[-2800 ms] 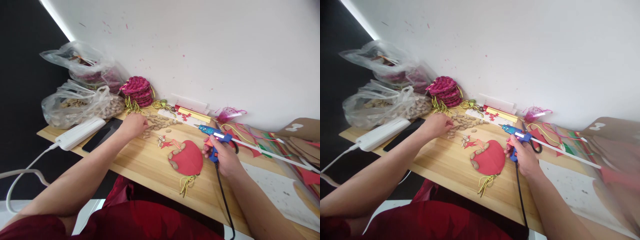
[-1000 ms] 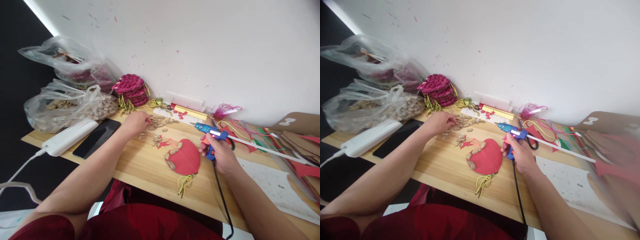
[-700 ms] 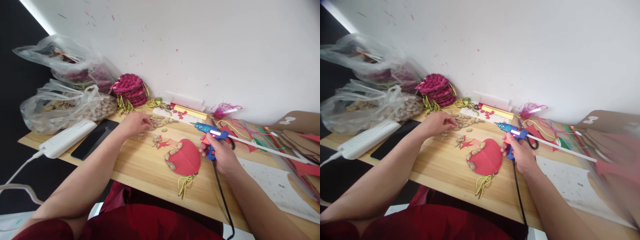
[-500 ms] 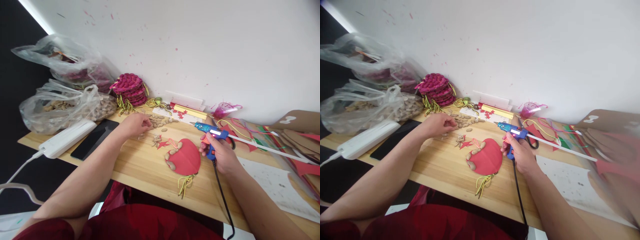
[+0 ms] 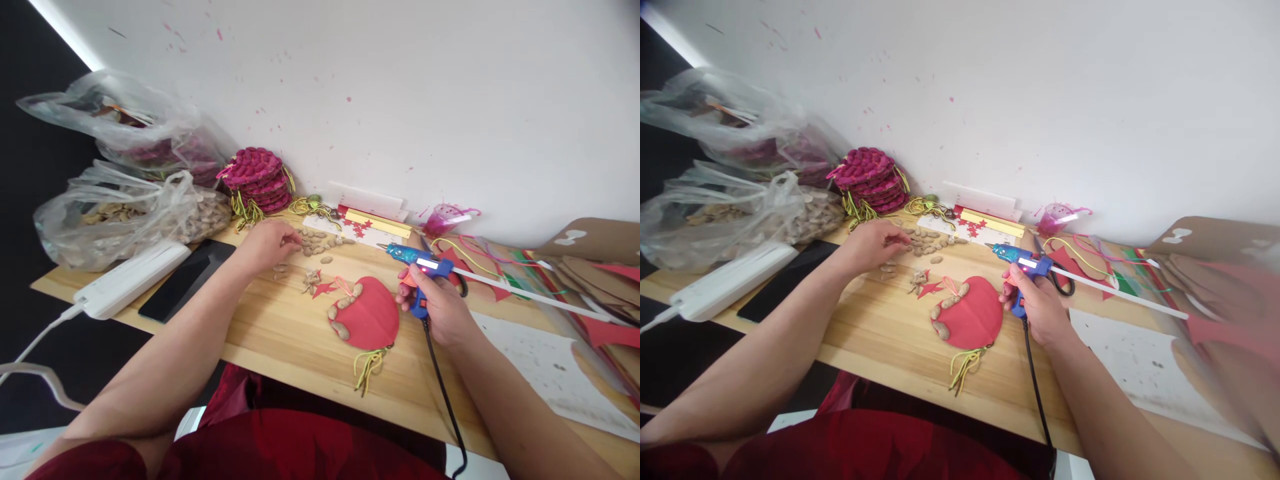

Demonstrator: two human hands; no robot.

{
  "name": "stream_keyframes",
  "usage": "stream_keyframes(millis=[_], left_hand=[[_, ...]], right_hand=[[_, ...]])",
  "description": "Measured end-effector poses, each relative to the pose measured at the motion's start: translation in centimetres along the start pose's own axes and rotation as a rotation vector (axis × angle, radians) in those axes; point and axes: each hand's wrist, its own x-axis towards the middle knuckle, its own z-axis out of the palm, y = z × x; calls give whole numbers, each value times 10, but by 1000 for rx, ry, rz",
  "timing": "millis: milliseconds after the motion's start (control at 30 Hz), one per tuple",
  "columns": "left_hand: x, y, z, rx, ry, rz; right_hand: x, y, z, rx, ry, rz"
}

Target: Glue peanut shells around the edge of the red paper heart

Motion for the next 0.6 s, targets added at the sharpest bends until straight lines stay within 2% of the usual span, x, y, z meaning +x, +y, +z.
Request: stream_keyframes(millis=[133,233,467,600], left_hand=[[2,9,13,23,33,67],[2,9,16,53,18,80],[-2,0,2,129,-80,26],[-2,-7,-4,178,-93,-6]], right_hand=[[-1,0,0,-2,-1,2],[0,0,-1,-1,2,9],[1,3,-2,14,0,0],[2,3,-3,20,0,7]])
